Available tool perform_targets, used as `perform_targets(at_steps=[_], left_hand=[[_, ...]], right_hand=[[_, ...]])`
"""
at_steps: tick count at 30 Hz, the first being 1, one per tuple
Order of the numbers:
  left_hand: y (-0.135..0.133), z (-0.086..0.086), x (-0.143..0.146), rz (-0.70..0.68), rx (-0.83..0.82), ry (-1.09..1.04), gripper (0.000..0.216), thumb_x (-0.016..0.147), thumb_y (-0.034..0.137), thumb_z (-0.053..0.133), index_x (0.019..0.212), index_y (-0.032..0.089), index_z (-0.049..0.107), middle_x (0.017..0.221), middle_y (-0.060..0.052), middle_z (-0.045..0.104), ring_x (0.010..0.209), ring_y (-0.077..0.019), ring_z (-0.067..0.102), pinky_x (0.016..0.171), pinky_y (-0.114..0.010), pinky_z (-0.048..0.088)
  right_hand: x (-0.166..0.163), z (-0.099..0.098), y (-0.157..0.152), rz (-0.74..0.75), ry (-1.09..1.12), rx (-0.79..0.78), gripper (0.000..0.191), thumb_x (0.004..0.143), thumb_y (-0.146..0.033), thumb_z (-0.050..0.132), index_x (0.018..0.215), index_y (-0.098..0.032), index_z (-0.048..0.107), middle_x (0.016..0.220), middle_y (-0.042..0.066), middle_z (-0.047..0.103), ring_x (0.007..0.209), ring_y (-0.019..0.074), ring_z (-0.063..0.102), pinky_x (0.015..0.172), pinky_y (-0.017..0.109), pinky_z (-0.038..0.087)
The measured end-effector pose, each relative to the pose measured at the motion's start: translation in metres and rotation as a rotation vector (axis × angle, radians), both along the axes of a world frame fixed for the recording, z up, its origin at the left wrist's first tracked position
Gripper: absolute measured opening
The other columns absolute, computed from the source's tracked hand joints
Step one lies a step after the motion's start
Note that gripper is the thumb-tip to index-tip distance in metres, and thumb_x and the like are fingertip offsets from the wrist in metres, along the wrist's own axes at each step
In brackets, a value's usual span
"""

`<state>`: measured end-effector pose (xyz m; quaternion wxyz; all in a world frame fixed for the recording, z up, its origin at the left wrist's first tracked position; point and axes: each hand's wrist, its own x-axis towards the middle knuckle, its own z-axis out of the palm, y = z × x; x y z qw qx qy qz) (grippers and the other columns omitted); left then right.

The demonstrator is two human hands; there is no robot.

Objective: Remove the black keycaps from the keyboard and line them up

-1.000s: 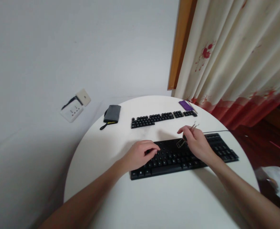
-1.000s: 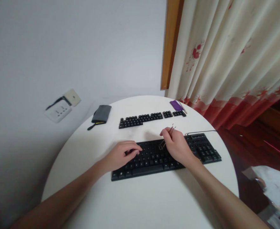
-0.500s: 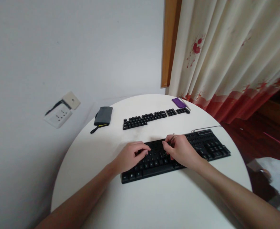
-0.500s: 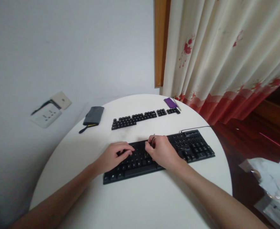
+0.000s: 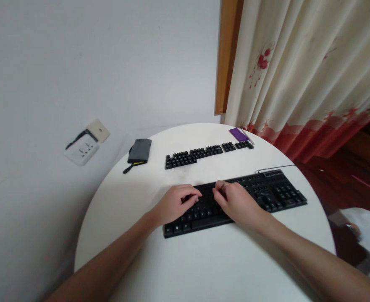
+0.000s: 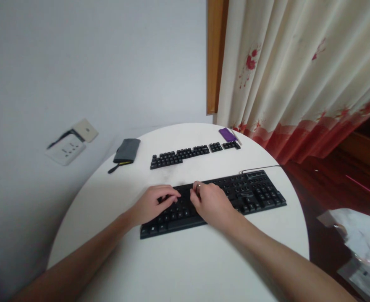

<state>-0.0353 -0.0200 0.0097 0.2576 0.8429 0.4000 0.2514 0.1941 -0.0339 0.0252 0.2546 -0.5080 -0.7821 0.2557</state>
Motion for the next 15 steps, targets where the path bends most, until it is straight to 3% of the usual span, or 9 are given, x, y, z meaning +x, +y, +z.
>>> perform_targets(at_steps=[3,8,10,15], left_hand=[[0.000,0.000,0.000,-0.012,-0.005,-0.002,0.018,0.094,0.019,0.055,0.100,0.021,0.072,0.091,-0.001,0.074,0.079,-0.0134,0.065,0.072,-0.023,0.049],[0.000,0.000,0.000,-0.027,-0.002,0.017,0.017,0.093,0.018,0.056,0.097,0.021,0.073,0.092,-0.002,0.073,0.076,-0.0131,0.064,0.069,-0.023,0.049],[0.000,-0.001,0.000,-0.026,0.003,0.008,0.018,0.093,0.019,0.056,0.099,0.021,0.073,0.092,-0.002,0.073,0.075,-0.0129,0.063,0.068,-0.023,0.048],[-0.001,-0.003,0.000,-0.015,-0.018,-0.077,0.022,0.092,0.022,0.061,0.112,0.022,0.069,0.094,-0.003,0.071,0.076,-0.0129,0.062,0.063,-0.022,0.048]], right_hand=[[0.005,-0.011,0.011,-0.011,0.165,-0.188,0.027,0.096,-0.029,0.041,0.074,-0.020,0.052,0.058,0.000,0.060,0.046,0.0115,0.054,0.048,0.022,0.037],[0.010,-0.024,0.030,-0.111,0.429,-0.578,0.023,0.091,-0.024,0.039,0.070,-0.021,0.048,0.045,-0.003,0.055,0.030,0.0118,0.048,0.031,0.020,0.027],[0.009,-0.024,0.032,-0.118,0.506,-0.582,0.023,0.091,-0.024,0.040,0.070,-0.020,0.049,0.044,-0.003,0.054,0.029,0.0112,0.047,0.030,0.019,0.026],[0.001,-0.018,0.020,-0.029,0.695,-0.318,0.029,0.096,-0.038,0.048,0.074,-0.019,0.053,0.057,-0.003,0.058,0.039,0.0079,0.049,0.038,0.018,0.035]])
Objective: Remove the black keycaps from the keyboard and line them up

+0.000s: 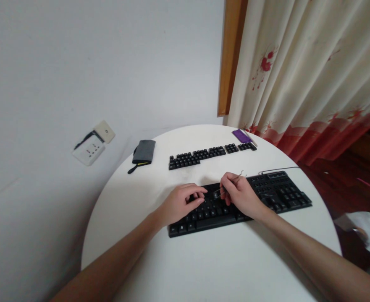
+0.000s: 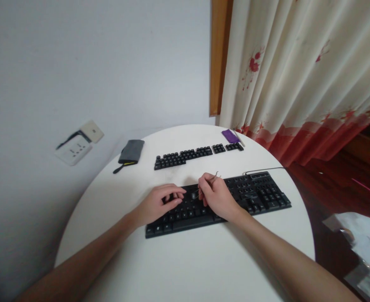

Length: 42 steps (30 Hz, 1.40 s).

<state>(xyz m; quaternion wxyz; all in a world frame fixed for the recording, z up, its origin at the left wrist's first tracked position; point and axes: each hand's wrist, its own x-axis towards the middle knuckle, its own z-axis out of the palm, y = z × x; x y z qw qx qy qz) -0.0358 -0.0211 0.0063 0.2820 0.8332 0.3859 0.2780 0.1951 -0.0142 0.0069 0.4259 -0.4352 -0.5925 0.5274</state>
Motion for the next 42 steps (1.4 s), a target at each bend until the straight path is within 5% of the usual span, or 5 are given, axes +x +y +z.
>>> perform_targets(at_steps=[7,13,31,37,42], left_hand=[[-0.001,0.000,0.000,-0.019,0.046,-0.067,0.031,0.083,0.026,0.074,0.113,0.022,0.067,0.099,-0.004,0.068,0.084,-0.0153,0.063,0.063,-0.023,0.050],[-0.001,0.000,0.000,-0.007,0.119,-0.085,0.016,0.086,0.023,0.071,0.101,0.020,0.071,0.095,-0.005,0.069,0.081,-0.0147,0.064,0.062,-0.023,0.052],[-0.008,0.005,0.004,0.001,0.220,-0.164,0.017,0.078,0.013,0.066,0.094,0.017,0.067,0.087,-0.005,0.067,0.071,-0.0126,0.059,0.056,-0.021,0.046],[-0.007,0.008,0.001,0.036,0.245,-0.175,0.017,0.077,0.014,0.066,0.094,0.017,0.068,0.086,-0.005,0.067,0.065,-0.0110,0.055,0.056,-0.022,0.046],[-0.007,0.007,0.004,0.009,0.245,-0.206,0.016,0.079,0.015,0.068,0.095,0.017,0.070,0.087,-0.006,0.068,0.069,-0.0122,0.059,0.054,-0.021,0.045]], right_hand=[[-0.011,0.002,-0.018,0.015,-0.039,0.153,0.029,0.099,-0.038,0.048,0.078,-0.019,0.055,0.068,-0.002,0.061,0.049,0.0086,0.056,0.046,0.020,0.041],[-0.014,-0.004,-0.021,0.039,-0.043,0.160,0.027,0.099,-0.037,0.048,0.079,-0.019,0.055,0.070,-0.001,0.062,0.050,0.0098,0.059,0.047,0.021,0.043],[-0.010,0.002,-0.019,-0.043,-0.171,0.164,0.030,0.097,-0.031,0.046,0.072,-0.019,0.055,0.061,-0.002,0.056,0.050,0.0115,0.053,0.050,0.024,0.040],[-0.005,0.013,-0.019,-0.026,-0.189,0.439,0.030,0.101,-0.030,0.038,0.081,-0.020,0.057,0.085,0.005,0.062,0.082,0.0184,0.058,0.079,0.032,0.046],[-0.006,0.014,-0.022,0.127,-0.286,0.504,0.020,0.100,-0.023,0.042,0.103,-0.021,0.062,0.091,0.005,0.063,0.083,0.0172,0.058,0.077,0.030,0.045]])
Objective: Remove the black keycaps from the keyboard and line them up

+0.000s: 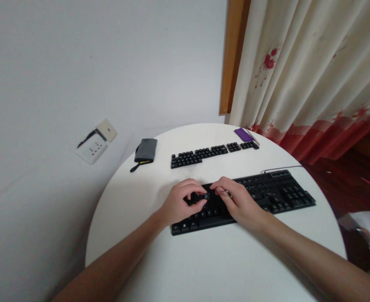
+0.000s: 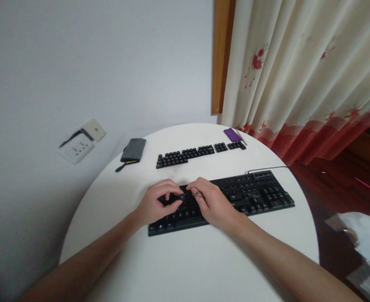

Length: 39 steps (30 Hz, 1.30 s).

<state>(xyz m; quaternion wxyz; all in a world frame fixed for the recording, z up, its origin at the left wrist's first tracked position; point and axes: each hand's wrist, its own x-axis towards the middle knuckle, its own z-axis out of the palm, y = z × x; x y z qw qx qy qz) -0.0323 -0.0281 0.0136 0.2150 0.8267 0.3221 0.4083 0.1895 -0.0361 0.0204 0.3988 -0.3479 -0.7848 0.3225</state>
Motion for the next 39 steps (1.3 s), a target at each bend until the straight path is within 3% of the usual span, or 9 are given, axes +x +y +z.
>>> perform_targets(at_steps=[5,12,21,27,32,39], left_hand=[[0.000,0.000,-0.001,-0.006,0.004,0.006,0.015,0.081,0.017,0.069,0.095,0.017,0.070,0.087,-0.006,0.069,0.072,-0.0130,0.061,0.055,-0.021,0.046],[-0.001,0.001,-0.001,-0.007,-0.001,0.019,0.012,0.082,0.020,0.069,0.094,0.017,0.071,0.087,-0.007,0.070,0.072,-0.0137,0.062,0.054,-0.021,0.046],[-0.001,0.003,-0.001,0.045,-0.040,-0.017,0.018,0.091,0.019,0.059,0.105,0.018,0.069,0.096,-0.008,0.067,0.077,-0.0139,0.061,0.058,-0.022,0.047],[-0.002,0.006,-0.001,0.044,-0.029,-0.017,0.018,0.093,0.015,0.054,0.098,0.017,0.071,0.091,-0.007,0.068,0.080,-0.0148,0.063,0.069,-0.026,0.051],[-0.003,0.004,0.002,-0.010,-0.018,-0.015,0.019,0.093,0.016,0.053,0.096,0.017,0.071,0.089,-0.008,0.070,0.081,-0.0161,0.065,0.071,-0.028,0.053],[-0.003,0.006,0.000,-0.021,0.006,-0.004,0.018,0.092,0.015,0.053,0.094,0.017,0.072,0.087,-0.008,0.070,0.078,-0.0160,0.065,0.068,-0.027,0.053]], right_hand=[[-0.002,-0.001,-0.001,0.051,-0.101,0.050,0.007,0.093,-0.022,0.057,0.099,-0.021,0.061,0.089,0.004,0.060,0.080,0.0161,0.057,0.075,0.028,0.046],[-0.001,0.001,-0.001,0.072,-0.126,0.056,0.010,0.090,-0.019,0.059,0.100,-0.022,0.060,0.091,0.004,0.061,0.082,0.0165,0.059,0.077,0.028,0.048],[-0.003,-0.005,0.006,-0.040,-0.110,0.033,0.009,0.088,-0.021,0.062,0.096,-0.021,0.062,0.086,0.003,0.063,0.076,0.0163,0.059,0.072,0.028,0.048],[0.004,-0.015,0.039,-0.250,-0.224,0.011,0.008,0.085,-0.024,0.064,0.090,-0.019,0.065,0.081,0.003,0.065,0.073,0.0170,0.059,0.070,0.028,0.045],[-0.001,-0.026,0.083,-0.328,-0.402,-0.025,0.013,0.082,-0.027,0.066,0.091,-0.017,0.069,0.078,0.003,0.067,0.070,0.0171,0.059,0.068,0.027,0.043],[-0.022,-0.027,0.132,-0.417,-0.630,-0.087,0.012,0.080,-0.023,0.066,0.089,-0.017,0.073,0.084,0.008,0.073,0.075,0.0200,0.065,0.064,0.026,0.040]])
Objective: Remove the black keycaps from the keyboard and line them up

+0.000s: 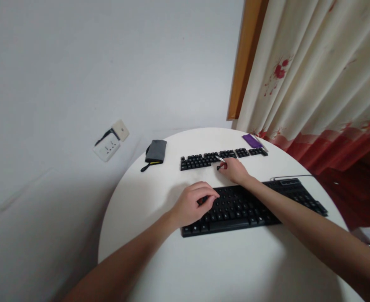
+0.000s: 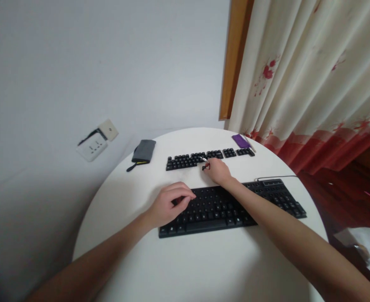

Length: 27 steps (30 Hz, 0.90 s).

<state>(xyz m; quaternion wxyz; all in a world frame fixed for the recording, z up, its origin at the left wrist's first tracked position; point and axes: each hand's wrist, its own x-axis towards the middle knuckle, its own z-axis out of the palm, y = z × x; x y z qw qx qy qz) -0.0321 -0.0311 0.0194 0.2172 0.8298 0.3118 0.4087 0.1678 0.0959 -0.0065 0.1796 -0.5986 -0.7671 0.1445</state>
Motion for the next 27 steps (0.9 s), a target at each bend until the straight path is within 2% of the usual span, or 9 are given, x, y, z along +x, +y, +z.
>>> perform_targets(at_steps=[5,11,27], left_hand=[[0.001,0.000,-0.001,-0.001,0.006,-0.003,0.018,0.092,0.014,0.053,0.094,0.016,0.072,0.088,-0.008,0.071,0.079,-0.0157,0.065,0.071,-0.027,0.053],[0.000,0.001,0.000,-0.005,0.014,0.007,0.018,0.091,0.014,0.054,0.094,0.016,0.072,0.085,-0.007,0.070,0.077,-0.0156,0.063,0.069,-0.027,0.053],[0.001,-0.002,0.001,-0.009,0.027,0.021,0.018,0.091,0.013,0.054,0.094,0.016,0.072,0.086,-0.006,0.072,0.079,-0.0155,0.064,0.072,-0.027,0.053]], right_hand=[[-0.006,-0.003,0.011,0.019,-0.009,-0.001,0.014,0.081,-0.024,0.066,0.090,-0.018,0.074,0.086,0.008,0.074,0.079,0.0205,0.067,0.065,0.026,0.040],[-0.004,-0.008,0.007,-0.038,-0.035,-0.013,0.014,0.082,-0.029,0.065,0.082,-0.017,0.072,0.085,0.011,0.074,0.080,0.0227,0.067,0.064,0.027,0.040],[-0.022,-0.008,0.014,-0.092,-0.029,-0.028,0.016,0.084,-0.030,0.063,0.085,-0.018,0.074,0.090,0.010,0.075,0.089,0.0233,0.069,0.071,0.026,0.046]])
